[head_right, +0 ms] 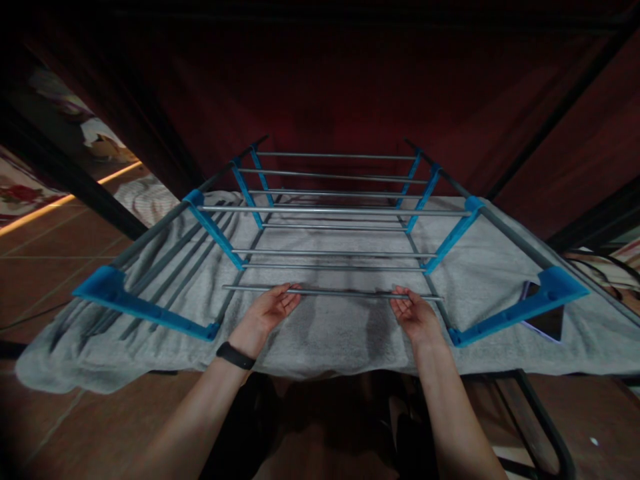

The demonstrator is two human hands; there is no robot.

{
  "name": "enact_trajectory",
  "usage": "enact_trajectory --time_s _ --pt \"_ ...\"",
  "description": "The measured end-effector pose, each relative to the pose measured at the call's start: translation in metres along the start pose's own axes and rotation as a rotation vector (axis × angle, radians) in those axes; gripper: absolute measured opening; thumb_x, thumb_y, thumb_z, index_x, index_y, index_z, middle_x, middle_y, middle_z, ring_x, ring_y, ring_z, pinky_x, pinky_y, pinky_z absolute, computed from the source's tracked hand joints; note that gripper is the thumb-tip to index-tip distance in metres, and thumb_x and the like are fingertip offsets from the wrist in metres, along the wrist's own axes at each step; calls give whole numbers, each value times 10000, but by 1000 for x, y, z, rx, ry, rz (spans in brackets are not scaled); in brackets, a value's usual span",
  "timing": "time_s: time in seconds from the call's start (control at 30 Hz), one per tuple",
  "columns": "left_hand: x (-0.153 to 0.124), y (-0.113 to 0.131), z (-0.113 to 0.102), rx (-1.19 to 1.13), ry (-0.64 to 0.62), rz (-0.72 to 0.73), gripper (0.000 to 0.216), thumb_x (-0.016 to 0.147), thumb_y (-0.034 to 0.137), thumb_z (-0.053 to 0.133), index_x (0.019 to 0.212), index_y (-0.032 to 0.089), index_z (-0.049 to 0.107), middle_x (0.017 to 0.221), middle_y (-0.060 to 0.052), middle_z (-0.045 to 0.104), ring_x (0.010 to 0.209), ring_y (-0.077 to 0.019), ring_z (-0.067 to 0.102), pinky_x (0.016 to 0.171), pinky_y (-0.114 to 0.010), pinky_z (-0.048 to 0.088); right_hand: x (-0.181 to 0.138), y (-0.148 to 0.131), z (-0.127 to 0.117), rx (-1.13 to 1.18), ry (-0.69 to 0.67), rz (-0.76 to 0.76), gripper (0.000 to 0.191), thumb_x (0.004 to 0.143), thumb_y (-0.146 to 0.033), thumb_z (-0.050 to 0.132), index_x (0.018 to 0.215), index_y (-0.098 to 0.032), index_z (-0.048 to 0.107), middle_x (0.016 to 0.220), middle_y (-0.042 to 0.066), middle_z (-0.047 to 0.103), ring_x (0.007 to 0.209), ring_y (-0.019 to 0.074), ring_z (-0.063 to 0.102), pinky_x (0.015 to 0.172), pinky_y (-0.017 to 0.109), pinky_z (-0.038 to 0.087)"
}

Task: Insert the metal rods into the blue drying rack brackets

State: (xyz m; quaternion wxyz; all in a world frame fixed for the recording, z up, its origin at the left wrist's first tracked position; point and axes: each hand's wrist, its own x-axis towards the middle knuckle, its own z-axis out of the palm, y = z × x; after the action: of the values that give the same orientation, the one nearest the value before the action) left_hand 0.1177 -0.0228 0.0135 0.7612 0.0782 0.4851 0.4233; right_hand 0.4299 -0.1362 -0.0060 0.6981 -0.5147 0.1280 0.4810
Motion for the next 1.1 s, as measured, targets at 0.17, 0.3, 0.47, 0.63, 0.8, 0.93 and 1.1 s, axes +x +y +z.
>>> enact_trajectory --time_s 0.17,0.3,0.47,0.63,0.8,0.93,1.1 --pt "0 -3 -1 -7 -5 12 207 826 -54 598 861 143 650 763 -78 730 703 -175 732 704 -285 621 1 0 -3 -1 -29 -15 187 921 -53 498 901 -194 619 754 -6 708 630 117 693 612 245 630" --pt "1 -4 -2 -7 -14 19 230 795 -69 634 863 150 652 792 -69 732 724 -169 738 739 -280 618 0 -1 -2 -1 -23 -8 186 911 -49 503 915 -192 622 752 -4 705 618 122 690 599 244 627" --pt "1 -5 -2 -2 -15 27 241 784 -86 638 814 153 638 805 -72 731 735 -164 736 754 -272 609 -2 -2 0 0 -7 5 192 919 -40 498 924 -180 630 753 1 708 623 121 695 600 244 627" --pt "0 -3 -1 8 -13 32 229 815 -78 612 787 149 630 788 -71 730 716 -160 729 727 -265 602 -1 -2 -1 -4 -15 8 194 929 -46 494 919 -183 631 754 -1 710 634 123 698 610 253 631" --pt "-1 0 -1 15 -2 29 212 845 -56 591 795 145 635 774 -79 734 709 -159 727 713 -255 595 0 -2 -2 -6 -21 14 197 936 -43 494 896 -182 628 753 -9 711 645 118 699 619 254 634" --pt "-3 3 0 22 11 15 193 883 -25 567 797 134 634 775 -98 734 693 -162 726 698 -253 590 -1 -2 -1 -15 -11 23 203 945 -49 485 882 -181 627 752 -8 710 654 120 698 604 254 631" --pt "-6 8 2 21 35 3 195 908 -11 538 803 119 638 743 -104 727 642 -162 715 635 -248 588 -3 -2 -1 -21 -27 8 206 939 -46 492 887 -186 634 781 -7 718 671 117 695 615 255 634"
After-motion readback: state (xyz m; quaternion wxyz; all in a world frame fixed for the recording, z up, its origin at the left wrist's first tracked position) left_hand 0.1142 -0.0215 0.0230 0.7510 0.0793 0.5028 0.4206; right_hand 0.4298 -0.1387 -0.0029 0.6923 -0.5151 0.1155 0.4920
